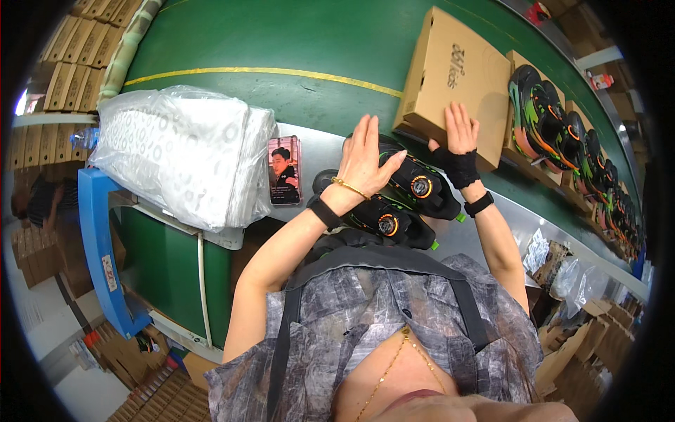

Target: Packing pairs of athletic shoes into boxes with tissue paper on a factory conveyor line.

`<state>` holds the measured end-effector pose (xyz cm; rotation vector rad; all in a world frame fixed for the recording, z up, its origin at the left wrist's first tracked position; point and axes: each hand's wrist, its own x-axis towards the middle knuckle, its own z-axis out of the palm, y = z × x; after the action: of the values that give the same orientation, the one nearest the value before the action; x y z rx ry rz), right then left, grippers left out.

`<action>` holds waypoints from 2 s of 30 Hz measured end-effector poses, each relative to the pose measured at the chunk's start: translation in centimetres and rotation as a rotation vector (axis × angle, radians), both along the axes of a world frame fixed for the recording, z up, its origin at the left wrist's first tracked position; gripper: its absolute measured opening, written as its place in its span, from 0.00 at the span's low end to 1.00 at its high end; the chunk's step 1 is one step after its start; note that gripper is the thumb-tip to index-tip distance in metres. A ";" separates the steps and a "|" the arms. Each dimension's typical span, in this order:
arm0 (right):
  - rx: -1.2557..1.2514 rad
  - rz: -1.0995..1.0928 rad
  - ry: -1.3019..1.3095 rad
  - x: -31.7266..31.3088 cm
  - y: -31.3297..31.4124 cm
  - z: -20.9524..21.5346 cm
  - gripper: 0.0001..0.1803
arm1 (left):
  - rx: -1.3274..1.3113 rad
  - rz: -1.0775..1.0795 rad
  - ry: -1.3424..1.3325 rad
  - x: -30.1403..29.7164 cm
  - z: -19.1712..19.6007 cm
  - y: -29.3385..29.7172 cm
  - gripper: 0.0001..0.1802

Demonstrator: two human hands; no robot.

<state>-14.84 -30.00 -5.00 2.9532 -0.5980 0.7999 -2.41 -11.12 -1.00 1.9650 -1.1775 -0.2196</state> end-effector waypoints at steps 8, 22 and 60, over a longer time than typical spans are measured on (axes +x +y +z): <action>1.051 -0.174 -1.112 -2.8 2.5 8.3 0.19 | 0.333 -0.119 -0.455 2.3 -2.5 -0.9 0.30; 0.483 -1.153 0.171 -26.9 5.3 -9.1 0.27 | -0.203 0.519 0.064 13.2 -0.6 13.4 0.10; 1.802 -0.238 -0.510 10.9 2.0 8.7 0.25 | -0.672 0.819 0.073 22.0 18.5 26.1 0.12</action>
<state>-3.99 -28.02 3.67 3.5051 -2.9386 1.4909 19.61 15.01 17.52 1.6367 -0.2545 0.4699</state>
